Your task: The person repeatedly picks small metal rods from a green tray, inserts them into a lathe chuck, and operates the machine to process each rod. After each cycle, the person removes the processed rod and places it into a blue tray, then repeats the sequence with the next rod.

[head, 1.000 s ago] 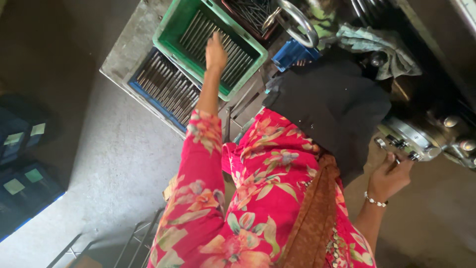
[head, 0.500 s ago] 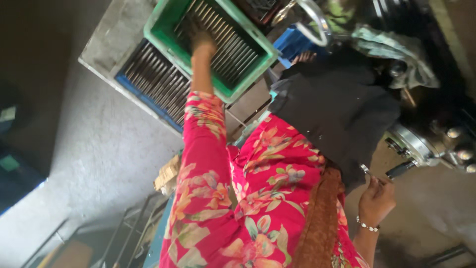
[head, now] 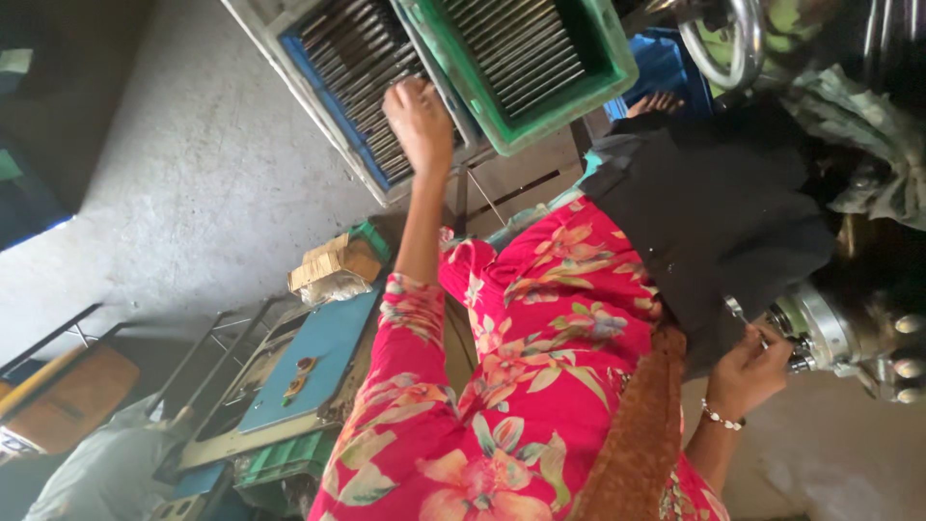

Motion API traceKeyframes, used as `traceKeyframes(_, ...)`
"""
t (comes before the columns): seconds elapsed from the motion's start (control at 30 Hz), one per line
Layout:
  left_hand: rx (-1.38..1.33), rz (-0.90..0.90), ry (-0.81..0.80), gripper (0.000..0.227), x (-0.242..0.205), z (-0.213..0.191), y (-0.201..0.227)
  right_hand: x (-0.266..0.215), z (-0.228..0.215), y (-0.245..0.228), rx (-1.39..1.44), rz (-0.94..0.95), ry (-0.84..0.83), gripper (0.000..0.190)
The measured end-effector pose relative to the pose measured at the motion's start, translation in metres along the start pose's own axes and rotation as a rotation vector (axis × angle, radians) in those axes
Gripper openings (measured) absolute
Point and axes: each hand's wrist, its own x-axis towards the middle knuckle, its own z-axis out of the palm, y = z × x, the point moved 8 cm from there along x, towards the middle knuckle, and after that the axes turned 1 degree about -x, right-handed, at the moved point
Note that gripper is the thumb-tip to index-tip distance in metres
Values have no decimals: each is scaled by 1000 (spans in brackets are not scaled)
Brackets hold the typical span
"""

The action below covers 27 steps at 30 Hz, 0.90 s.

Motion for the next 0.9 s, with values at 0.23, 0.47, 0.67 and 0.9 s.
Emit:
traceKeyframes(0.23,247,-214,-367,54,-29,-19,-114,10,6,-6,169,48,-3,17)
traceKeyframes(0.47,371,-69,-405,63,-54,0,-108,0,9,-6,202,0,59,15)
traceKeyframes(0.67,388,-98,-725,55,-15,9,-113,-3,13,8,176,-13,91,10)
traceKeyframes(0.9,276,97,-862,42,-13,37,-98,-8,17,16,244,45,89,15)
